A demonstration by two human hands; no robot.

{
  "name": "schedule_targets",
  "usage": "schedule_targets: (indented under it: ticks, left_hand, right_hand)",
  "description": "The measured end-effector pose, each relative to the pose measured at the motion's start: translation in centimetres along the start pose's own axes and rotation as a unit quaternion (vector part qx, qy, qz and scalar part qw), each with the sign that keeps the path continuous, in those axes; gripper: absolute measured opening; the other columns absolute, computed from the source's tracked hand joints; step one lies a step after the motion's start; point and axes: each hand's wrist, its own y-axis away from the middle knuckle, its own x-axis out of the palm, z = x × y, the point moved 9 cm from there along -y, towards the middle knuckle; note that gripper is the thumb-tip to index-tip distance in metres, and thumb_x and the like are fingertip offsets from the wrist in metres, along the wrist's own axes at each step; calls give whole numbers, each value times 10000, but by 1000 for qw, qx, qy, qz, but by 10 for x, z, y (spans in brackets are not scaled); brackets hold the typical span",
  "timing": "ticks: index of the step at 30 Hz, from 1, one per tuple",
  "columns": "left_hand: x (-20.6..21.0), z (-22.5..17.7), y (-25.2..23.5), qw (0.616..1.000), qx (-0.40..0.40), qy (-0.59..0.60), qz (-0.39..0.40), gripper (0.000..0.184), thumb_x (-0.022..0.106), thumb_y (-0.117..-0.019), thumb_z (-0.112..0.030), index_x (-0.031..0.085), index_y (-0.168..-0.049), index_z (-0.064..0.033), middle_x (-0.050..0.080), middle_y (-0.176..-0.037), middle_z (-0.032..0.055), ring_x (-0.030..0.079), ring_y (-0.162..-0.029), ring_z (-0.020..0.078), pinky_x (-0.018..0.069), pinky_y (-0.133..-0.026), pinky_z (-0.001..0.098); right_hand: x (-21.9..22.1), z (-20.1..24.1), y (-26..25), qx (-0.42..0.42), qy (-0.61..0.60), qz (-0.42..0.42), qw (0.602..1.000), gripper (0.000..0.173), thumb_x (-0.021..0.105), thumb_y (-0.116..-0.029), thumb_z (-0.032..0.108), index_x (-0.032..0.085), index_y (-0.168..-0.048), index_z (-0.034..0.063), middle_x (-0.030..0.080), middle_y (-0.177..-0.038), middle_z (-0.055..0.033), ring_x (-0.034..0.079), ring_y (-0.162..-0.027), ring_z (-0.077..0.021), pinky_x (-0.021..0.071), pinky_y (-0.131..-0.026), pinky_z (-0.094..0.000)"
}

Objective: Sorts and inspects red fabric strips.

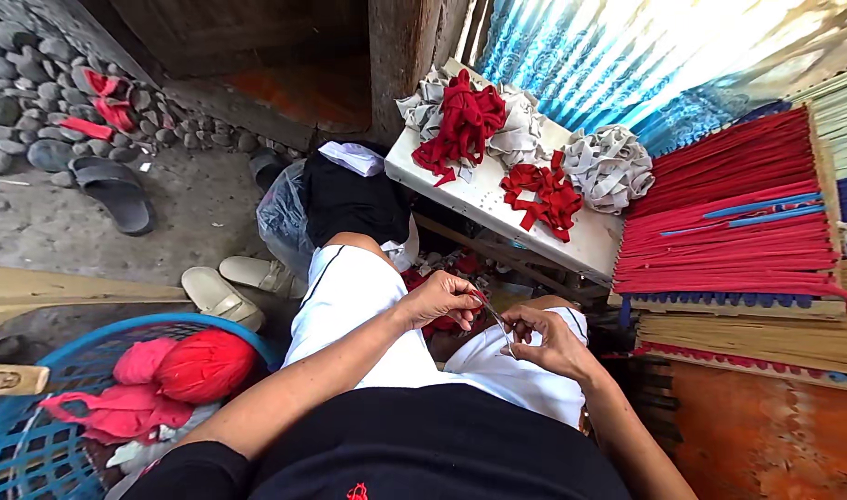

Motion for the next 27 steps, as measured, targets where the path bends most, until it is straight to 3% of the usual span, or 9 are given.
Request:
schedule_targets:
  ticks: [13,21,27]
  left_hand:
    - [6,-1,1,1000,-6,9,27,109,595,-982,45,692,-939,22,719,-748,41,703,-634,95,621,-640,244]
    - [6,-6,4,999,-13,31,36,147,578,-995,23,690,-900,21,716,-739,55,695,-611,95,611,-605,239]
    - [7,-4,4,999,-21,0,40,148,594,-984,30,699,-881,19,716,-731,46,684,-596,85,602,-596,223]
  right_hand:
    - [1,1,3,-37,22,11,999,403,743,-910,234,660,-1218,-13,673,-1046,-27,567,-809,-10,473,-703,-172]
    - [-2,5,6,-52,-5,16,999,318,706,-931,106,663,-1214,-31,681,-1005,-35,580,-793,-10,492,-705,-166]
    - [3,4,5,-59,33,37,997,389,723,-923,225,656,-1223,-13,668,-1025,-26,560,-817,-7,468,-722,-169]
